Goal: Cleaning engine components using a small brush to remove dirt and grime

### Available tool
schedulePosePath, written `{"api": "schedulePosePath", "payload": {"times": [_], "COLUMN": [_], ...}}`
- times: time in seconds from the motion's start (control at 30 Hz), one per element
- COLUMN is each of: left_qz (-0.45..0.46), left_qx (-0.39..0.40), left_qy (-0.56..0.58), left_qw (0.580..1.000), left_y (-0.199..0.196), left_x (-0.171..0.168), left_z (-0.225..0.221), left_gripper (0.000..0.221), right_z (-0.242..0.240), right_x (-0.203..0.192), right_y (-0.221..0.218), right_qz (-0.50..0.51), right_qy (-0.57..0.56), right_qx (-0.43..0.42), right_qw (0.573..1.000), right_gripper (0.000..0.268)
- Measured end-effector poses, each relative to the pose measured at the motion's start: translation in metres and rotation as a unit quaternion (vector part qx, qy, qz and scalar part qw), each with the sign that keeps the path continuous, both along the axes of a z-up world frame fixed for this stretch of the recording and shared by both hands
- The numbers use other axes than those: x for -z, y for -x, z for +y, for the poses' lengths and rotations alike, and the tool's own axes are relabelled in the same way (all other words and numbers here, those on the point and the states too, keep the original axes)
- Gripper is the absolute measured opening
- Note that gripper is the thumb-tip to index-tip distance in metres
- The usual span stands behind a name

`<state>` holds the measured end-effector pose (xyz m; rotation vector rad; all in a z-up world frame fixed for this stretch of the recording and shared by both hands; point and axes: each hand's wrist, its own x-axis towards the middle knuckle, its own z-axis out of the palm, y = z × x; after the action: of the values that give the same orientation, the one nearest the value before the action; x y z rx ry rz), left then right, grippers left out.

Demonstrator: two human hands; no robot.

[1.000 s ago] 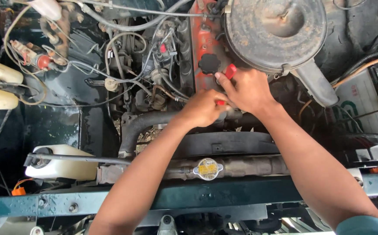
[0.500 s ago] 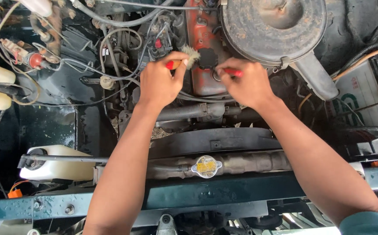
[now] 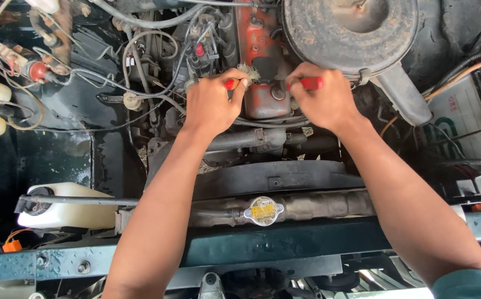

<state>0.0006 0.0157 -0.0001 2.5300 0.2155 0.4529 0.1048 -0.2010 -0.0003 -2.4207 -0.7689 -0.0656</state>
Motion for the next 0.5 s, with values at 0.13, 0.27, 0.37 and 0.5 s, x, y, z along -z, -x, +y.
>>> {"api": "schedulePosePath", "payload": {"times": [0.13,0.27,0.37,0.5], "left_qz": [0.001,0.029,0.048,0.05], "left_qx": [0.0,-0.006,-0.02,-0.029], "left_qy": [0.008,0.001,-0.004,-0.004], "left_qw": [1.0,1.0,0.999,0.998], "left_y": [-0.001,-0.005,-0.002,-0.003], "left_x": [0.002,0.0,-0.002,-0.001], "left_z": [0.0,-0.001,0.0,0.007], "left_gripper": [0.017,0.019,0.019,0.022], "right_z": [0.002,-0.006,-0.002,-0.001], "right_x": [-0.016,-0.008,-0.006,-0.003], "right_y": [0.011,-0.001,0.005,0.011], "right_qz": [0.125,0.027,-0.017,-0.021], "right_qy": [-0.062,0.06,0.04,-0.039], "right_qx": [-0.023,0.009,0.012,-0.039], "right_qw": [0.99,0.998,0.999,0.998], "right_gripper": [0.016,0.018,0.02,0.015]}}
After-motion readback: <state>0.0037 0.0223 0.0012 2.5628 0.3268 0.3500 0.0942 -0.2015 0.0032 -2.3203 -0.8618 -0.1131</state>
